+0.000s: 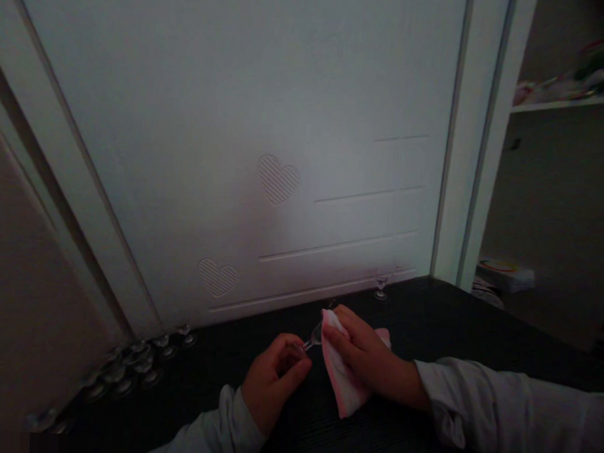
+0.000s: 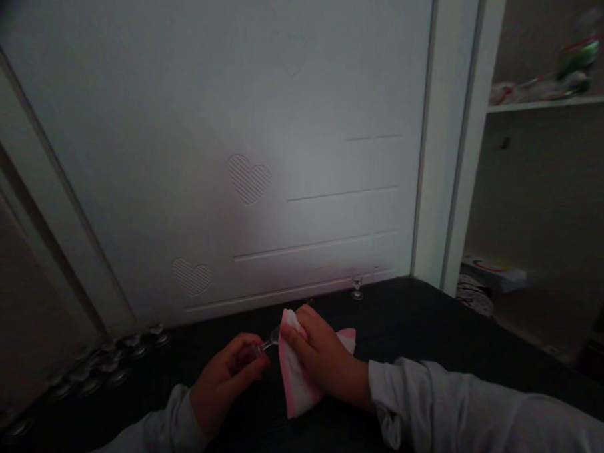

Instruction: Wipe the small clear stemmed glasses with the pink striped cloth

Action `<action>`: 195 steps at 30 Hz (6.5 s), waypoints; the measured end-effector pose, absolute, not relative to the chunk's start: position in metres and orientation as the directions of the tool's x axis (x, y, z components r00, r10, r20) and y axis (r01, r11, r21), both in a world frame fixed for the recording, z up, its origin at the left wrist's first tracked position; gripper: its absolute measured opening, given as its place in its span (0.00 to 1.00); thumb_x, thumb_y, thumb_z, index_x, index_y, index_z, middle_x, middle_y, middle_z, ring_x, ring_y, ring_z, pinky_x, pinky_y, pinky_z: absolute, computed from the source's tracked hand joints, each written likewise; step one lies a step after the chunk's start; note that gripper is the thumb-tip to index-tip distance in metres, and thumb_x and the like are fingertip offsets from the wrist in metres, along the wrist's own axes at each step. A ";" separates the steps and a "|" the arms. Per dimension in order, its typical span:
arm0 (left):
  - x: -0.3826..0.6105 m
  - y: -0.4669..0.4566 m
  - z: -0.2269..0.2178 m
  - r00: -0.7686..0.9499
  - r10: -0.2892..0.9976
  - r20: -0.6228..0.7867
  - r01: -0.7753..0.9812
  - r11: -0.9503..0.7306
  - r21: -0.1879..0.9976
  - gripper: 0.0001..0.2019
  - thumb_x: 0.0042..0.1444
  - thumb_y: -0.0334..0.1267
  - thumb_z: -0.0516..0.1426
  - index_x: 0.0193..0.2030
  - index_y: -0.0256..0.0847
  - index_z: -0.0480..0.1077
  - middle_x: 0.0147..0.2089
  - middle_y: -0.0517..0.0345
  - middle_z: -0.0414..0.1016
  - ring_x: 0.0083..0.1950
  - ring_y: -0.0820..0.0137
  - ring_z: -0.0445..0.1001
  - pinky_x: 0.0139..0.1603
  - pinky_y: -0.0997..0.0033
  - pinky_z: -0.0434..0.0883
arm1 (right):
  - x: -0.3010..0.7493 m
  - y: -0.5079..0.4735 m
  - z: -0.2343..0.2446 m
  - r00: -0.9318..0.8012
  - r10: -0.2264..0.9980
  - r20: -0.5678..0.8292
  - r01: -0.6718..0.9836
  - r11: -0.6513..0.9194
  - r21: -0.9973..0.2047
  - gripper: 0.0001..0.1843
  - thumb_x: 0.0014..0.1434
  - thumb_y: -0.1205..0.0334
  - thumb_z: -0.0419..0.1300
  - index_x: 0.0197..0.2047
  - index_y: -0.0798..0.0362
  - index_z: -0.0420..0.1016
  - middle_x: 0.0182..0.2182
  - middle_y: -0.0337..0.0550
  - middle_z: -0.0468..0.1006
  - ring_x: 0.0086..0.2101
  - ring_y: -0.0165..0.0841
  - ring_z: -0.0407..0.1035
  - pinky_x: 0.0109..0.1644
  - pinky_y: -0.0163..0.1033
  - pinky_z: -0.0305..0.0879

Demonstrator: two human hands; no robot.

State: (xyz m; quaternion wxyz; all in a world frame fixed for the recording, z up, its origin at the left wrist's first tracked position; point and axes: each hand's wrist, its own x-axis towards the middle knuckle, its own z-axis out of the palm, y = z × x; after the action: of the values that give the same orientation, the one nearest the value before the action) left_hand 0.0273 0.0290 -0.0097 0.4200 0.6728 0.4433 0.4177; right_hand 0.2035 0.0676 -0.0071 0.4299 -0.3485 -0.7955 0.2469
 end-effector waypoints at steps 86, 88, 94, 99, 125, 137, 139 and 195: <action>0.028 0.027 -0.004 0.263 0.948 0.179 0.370 -0.271 0.889 0.15 0.54 0.48 0.47 0.35 0.37 0.63 0.31 0.55 0.71 0.30 0.71 0.66 0.30 0.71 0.61 | 0.208 0.064 -0.006 -0.435 0.675 0.596 0.297 0.732 -0.613 0.05 0.49 0.65 0.60 0.28 0.55 0.66 0.34 0.42 0.61 0.37 0.32 0.59 0.42 0.38 0.59; 0.028 0.028 -0.005 0.267 0.948 0.175 0.390 -0.272 0.880 0.15 0.54 0.48 0.47 0.35 0.37 0.63 0.31 0.55 0.71 0.30 0.70 0.66 0.31 0.71 0.61 | 0.208 0.065 -0.006 -0.443 0.670 0.596 0.297 0.737 -0.608 0.05 0.50 0.65 0.59 0.27 0.55 0.66 0.33 0.41 0.62 0.36 0.32 0.60 0.41 0.37 0.59; 0.027 0.030 -0.008 0.264 0.949 0.171 0.384 -0.266 0.884 0.15 0.55 0.47 0.46 0.36 0.36 0.63 0.29 0.57 0.69 0.30 0.71 0.65 0.31 0.70 0.61 | 0.208 0.063 -0.004 -0.461 0.648 0.607 0.287 0.756 -0.589 0.06 0.53 0.63 0.56 0.27 0.55 0.66 0.31 0.41 0.62 0.35 0.31 0.60 0.39 0.37 0.59; 0.027 0.030 -0.009 0.269 0.950 0.158 0.345 -0.248 0.905 0.16 0.56 0.48 0.44 0.35 0.37 0.62 0.28 0.56 0.69 0.29 0.71 0.65 0.29 0.71 0.61 | 0.208 0.063 -0.005 -0.468 0.636 0.613 0.281 0.765 -0.579 0.09 0.57 0.62 0.51 0.28 0.55 0.65 0.31 0.42 0.63 0.34 0.31 0.60 0.39 0.37 0.60; 0.024 0.033 -0.012 0.208 0.959 0.194 0.144 -0.226 0.963 0.20 0.53 0.55 0.44 0.36 0.37 0.59 0.24 0.61 0.65 0.24 0.73 0.64 0.25 0.71 0.60 | 0.205 0.062 -0.006 -0.479 0.598 0.642 0.233 0.792 -0.564 0.05 0.54 0.67 0.54 0.26 0.54 0.64 0.35 0.43 0.63 0.37 0.32 0.61 0.42 0.38 0.59; 0.028 0.027 -0.005 0.247 0.955 0.161 0.359 -0.245 0.901 0.11 0.52 0.42 0.49 0.36 0.36 0.62 0.28 0.58 0.67 0.28 0.72 0.65 0.30 0.71 0.62 | 0.205 0.058 -0.005 -0.367 0.746 0.555 0.226 0.650 -0.725 0.10 0.53 0.63 0.54 0.40 0.54 0.63 0.34 0.41 0.67 0.36 0.33 0.63 0.41 0.39 0.59; 0.028 0.025 -0.004 0.284 0.942 0.178 0.399 -0.285 0.871 0.12 0.53 0.43 0.48 0.38 0.35 0.62 0.29 0.57 0.68 0.29 0.71 0.66 0.32 0.70 0.63 | 0.205 0.055 -0.003 -0.363 0.785 0.502 0.205 0.592 -0.779 0.15 0.53 0.62 0.55 0.45 0.55 0.61 0.39 0.44 0.68 0.40 0.34 0.63 0.45 0.40 0.58; 0.025 0.019 0.000 0.401 0.864 0.306 0.539 -0.492 0.684 0.13 0.54 0.43 0.47 0.42 0.39 0.64 0.34 0.57 0.70 0.34 0.69 0.67 0.36 0.71 0.63 | 0.203 0.042 0.002 -0.525 0.789 0.320 0.033 0.394 -0.918 0.31 0.58 0.44 0.39 0.54 0.57 0.59 0.52 0.50 0.64 0.53 0.38 0.55 0.59 0.46 0.45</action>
State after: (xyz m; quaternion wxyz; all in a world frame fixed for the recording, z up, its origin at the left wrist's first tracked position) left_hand 0.0248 0.0191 0.0003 0.2480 0.7993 0.4385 0.3276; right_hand 0.2032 0.0419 0.0019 0.3989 -0.2799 -0.7336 0.4737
